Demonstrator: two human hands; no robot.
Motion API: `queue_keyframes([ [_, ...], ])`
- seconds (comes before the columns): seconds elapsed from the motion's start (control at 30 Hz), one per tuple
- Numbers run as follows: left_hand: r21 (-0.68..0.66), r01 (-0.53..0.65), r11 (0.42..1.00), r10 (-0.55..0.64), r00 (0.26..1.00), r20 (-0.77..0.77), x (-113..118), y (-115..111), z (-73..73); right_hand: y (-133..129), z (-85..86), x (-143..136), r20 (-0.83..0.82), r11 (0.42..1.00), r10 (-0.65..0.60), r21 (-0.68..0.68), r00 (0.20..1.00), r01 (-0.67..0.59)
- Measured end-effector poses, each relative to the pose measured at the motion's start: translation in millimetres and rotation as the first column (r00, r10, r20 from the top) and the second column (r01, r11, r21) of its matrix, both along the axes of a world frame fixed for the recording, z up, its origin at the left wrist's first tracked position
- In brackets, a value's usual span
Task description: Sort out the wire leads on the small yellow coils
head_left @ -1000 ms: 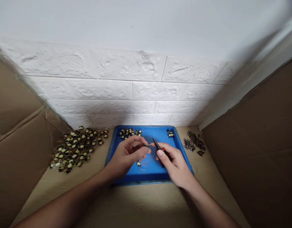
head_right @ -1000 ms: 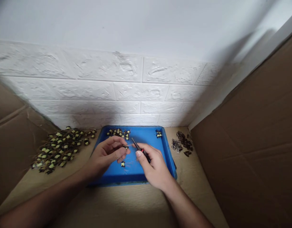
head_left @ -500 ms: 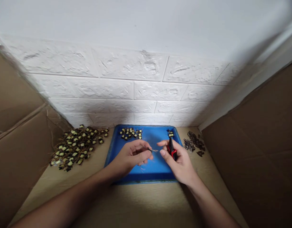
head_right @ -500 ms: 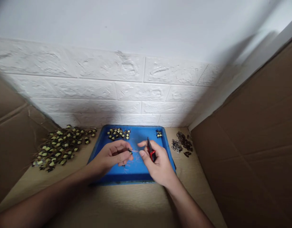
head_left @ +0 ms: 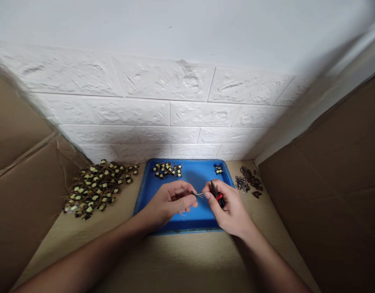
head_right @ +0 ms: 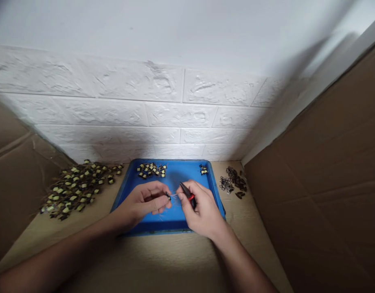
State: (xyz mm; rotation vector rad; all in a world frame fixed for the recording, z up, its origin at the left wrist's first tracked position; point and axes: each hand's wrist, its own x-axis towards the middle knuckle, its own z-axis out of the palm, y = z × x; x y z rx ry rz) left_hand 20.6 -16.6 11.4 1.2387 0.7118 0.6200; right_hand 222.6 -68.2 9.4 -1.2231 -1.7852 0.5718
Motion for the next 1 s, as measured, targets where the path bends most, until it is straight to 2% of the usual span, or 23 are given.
queue_keyframes([
  [0.2,0.047,-0.097,0.994,0.097,0.995,-0.002,1.6,-2.4,-4.2,-1.7,-1.1,-4.1,0.07,0.994,-0.042,0.102,0.997,0.034],
  [0.4,0.039,-0.161,0.986,0.158,0.986,0.058,3.4,-4.4,-5.2,-5.1,-2.0,-11.7,0.067,0.992,-0.1,0.087,0.993,0.094],
  [0.47,0.02,-0.204,0.979,0.202,0.975,0.091,3.6,-4.2,-3.9,-5.8,-2.3,-13.7,0.014,0.991,-0.124,0.052,0.992,0.123],
  [0.53,0.01,-0.216,0.976,0.213,0.971,0.112,3.2,-4.2,-1.5,-4.9,-2.7,-13.5,-0.137,0.99,-0.134,-0.074,0.982,0.124],
  [0.57,0.017,-0.206,0.978,0.203,0.973,0.112,2.8,-4.5,-0.2,-3.9,-2.9,-12.6,-0.25,0.983,-0.125,-0.166,0.96,0.084],
  [0.63,0.047,-0.178,0.983,0.173,0.981,0.092,1.9,-5.5,1.9,-1.0,-3.1,-9.6,-0.488,0.942,-0.091,-0.324,0.868,-0.083],
  [0.73,0.103,-0.148,0.984,0.143,0.988,0.059,0.4,-7.2,2.2,2.3,-3.0,-5.2,-0.668,0.864,-0.039,-0.396,0.744,-0.311],
  [0.83,0.153,-0.142,0.978,0.14,0.99,0.026,-0.6,-7.9,-0.3,2.7,-1.4,-3.8,-0.699,0.828,-0.002,-0.402,0.715,-0.391],
  [1.0,0.234,-0.117,0.965,0.128,0.991,-0.032,-0.7,-7.4,-1.1,2.0,2.3,-4.3,-0.647,0.824,0.021,-0.421,0.762,-0.379],
])
